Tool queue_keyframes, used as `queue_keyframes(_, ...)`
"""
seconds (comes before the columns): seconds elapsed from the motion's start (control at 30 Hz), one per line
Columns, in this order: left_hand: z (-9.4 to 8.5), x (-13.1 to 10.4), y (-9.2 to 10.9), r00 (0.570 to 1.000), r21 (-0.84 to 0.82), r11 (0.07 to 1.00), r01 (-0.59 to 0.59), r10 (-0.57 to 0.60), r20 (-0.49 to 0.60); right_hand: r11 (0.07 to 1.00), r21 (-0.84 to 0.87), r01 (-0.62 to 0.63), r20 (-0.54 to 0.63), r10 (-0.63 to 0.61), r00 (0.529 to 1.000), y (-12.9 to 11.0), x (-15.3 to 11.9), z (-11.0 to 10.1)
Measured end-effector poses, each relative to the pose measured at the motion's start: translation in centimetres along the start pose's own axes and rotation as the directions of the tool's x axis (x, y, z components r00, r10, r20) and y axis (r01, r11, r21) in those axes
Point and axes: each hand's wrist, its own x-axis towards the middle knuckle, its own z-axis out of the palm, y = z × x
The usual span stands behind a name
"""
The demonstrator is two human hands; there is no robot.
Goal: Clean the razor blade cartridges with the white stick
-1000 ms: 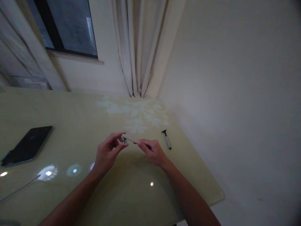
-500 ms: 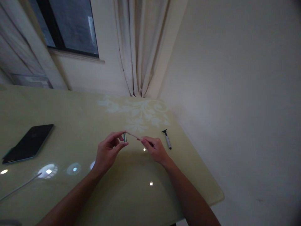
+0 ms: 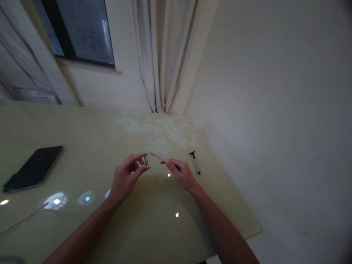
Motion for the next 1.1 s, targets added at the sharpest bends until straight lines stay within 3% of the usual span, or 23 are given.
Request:
queue_keyframes(0.13,0.02,0.02,0.04,1.000,-0.021,1.000,-0.005,0.005,-0.003,1.000,0.001,0.027,0.101,-0.027,0.995,-0.19,-0.11,0.30)
queue_keyframes(0.3,0.11,0.02,0.14,1.000,-0.028,1.000,-0.004,0.003,-0.010,1.000,-0.003,-0.001,0.045,0.001,0.999,-0.28,-0.07,0.25)
queue_keyframes(0.5,0.12,-0.11,0.33,0.998,-0.078,0.997,0.016,-0.020,-0.051,0.999,0.009,0.040,0.135,-0.041,0.990,-0.25,-0.26,0.27)
queue_keyframes(0.67,0.14,-0.14,0.35,0.997,-0.097,0.995,0.004,-0.011,-0.079,0.999,0.045,0.003,0.076,-0.007,0.997,-0.31,-0.31,0.25)
queue_keyframes(0.83,0.04,-0.32,0.24,0.995,-0.106,0.994,-0.010,0.000,-0.095,0.997,0.068,0.044,0.164,-0.055,0.985,-0.96,-0.45,0.40)
queue_keyframes(1.0,0.00,-0.39,0.19,0.994,-0.096,0.995,-0.016,0.005,-0.111,0.998,0.061,0.008,0.094,-0.014,0.995,-0.79,-0.37,0.26)
queue_keyframes(1.1,0.05,-0.36,0.17,0.994,-0.102,0.994,-0.031,0.020,-0.108,0.995,0.099,0.010,0.125,-0.022,0.992,-0.80,-0.47,0.42)
